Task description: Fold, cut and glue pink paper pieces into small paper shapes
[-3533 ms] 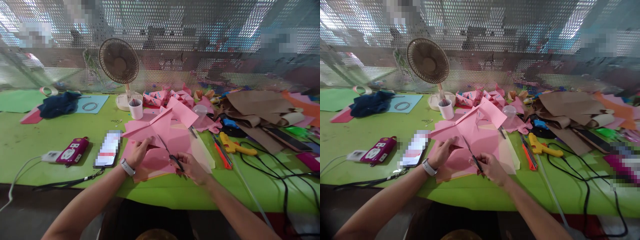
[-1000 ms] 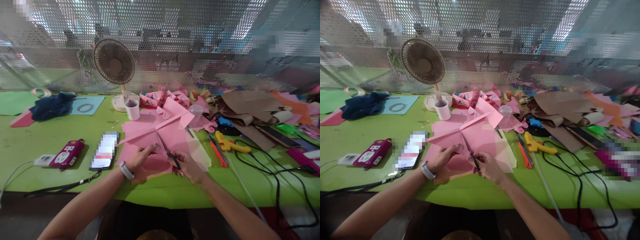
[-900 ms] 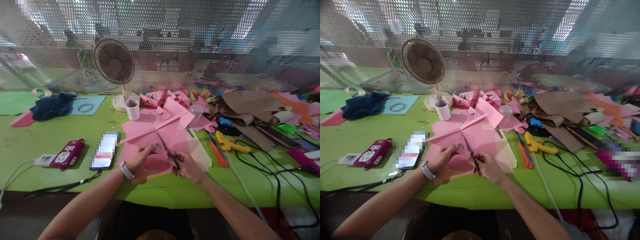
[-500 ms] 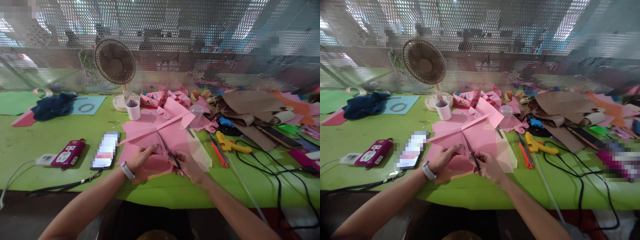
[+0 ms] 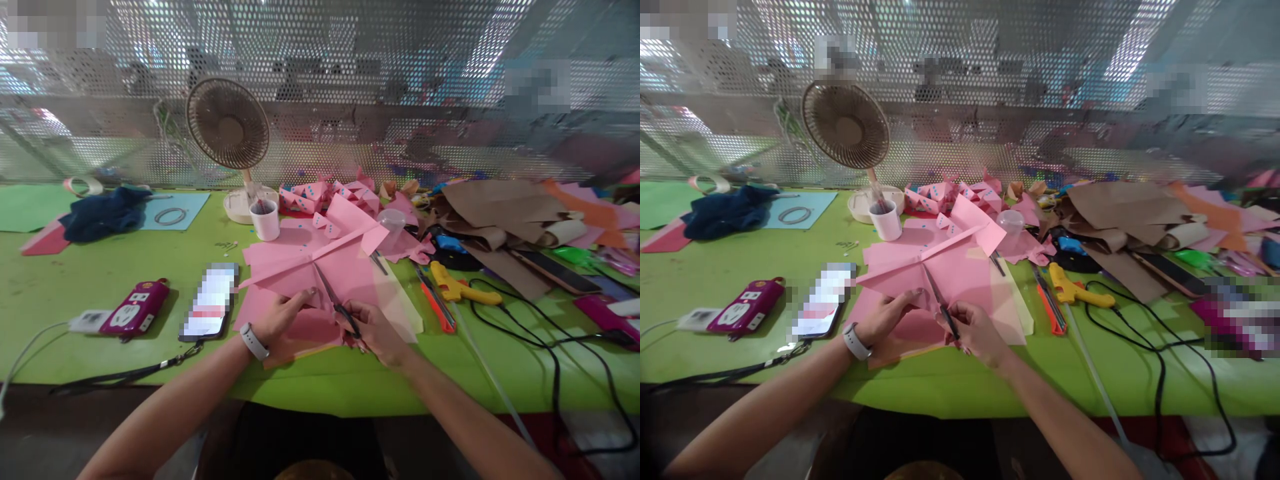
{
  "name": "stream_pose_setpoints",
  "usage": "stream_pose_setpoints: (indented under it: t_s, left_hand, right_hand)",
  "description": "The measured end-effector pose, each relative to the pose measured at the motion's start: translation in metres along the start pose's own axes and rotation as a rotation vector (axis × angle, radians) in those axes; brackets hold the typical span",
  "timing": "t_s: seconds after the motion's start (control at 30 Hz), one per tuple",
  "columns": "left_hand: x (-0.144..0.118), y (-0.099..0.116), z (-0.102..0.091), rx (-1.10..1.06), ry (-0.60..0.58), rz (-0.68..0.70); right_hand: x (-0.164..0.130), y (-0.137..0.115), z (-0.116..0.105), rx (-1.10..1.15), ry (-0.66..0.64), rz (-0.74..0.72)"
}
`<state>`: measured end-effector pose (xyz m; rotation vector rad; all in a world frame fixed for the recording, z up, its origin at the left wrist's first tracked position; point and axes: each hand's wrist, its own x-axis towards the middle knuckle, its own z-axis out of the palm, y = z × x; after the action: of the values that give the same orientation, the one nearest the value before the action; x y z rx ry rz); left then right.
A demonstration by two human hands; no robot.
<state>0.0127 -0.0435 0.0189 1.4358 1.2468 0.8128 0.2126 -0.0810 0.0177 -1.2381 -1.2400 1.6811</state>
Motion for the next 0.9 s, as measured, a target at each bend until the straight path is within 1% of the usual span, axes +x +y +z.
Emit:
stream_pose_setpoints:
  t_s: [0.13,0.3,0.43,0.57,0.63,0.73,0.77,0.83,0.9]
  left_hand:
    - [0.0,-0.001,0.002,-0.04,0.018,-0.011]
    - [0.0,-0.002,0.003,-0.072,0.026,-0.012]
    - [-0.001,-0.001,0.002,-0.031,0.048,-0.022]
    - [0.0,-0.005,-0.002,0.027,0.007,-0.011]
    - [0.002,-0.013,-0.005,0.044,0.006,0.037]
    - [0.007,-0.028,-0.01,0.076,0.053,0.188]
    - [0.008,-0.032,-0.011,0.105,0.076,0.254]
    - [0.009,-0.038,-0.012,0.169,0.102,0.339]
    - [0.009,-0.04,-0.012,0.223,0.096,0.372]
  right_hand:
    - [-0.001,-0.001,0.001,0.007,-0.012,-0.003]
    - [0.0,-0.003,0.002,0.001,0.01,0.002]
    - [-0.001,-0.004,0.003,-0.001,0.006,-0.001]
    - [-0.002,-0.004,0.002,-0.007,0.007,0.007]
    - [-0.001,-0.002,0.0,-0.007,0.001,-0.001]
    - [-0.001,0.001,-0.002,-0.016,-0.022,-0.018]
    - [-0.001,0.002,-0.002,-0.021,-0.021,-0.015]
    - [0.0,0.002,-0.001,-0.027,-0.002,0.0]
    - [-0.001,0.001,0.0,-0.021,0.01,0.012]
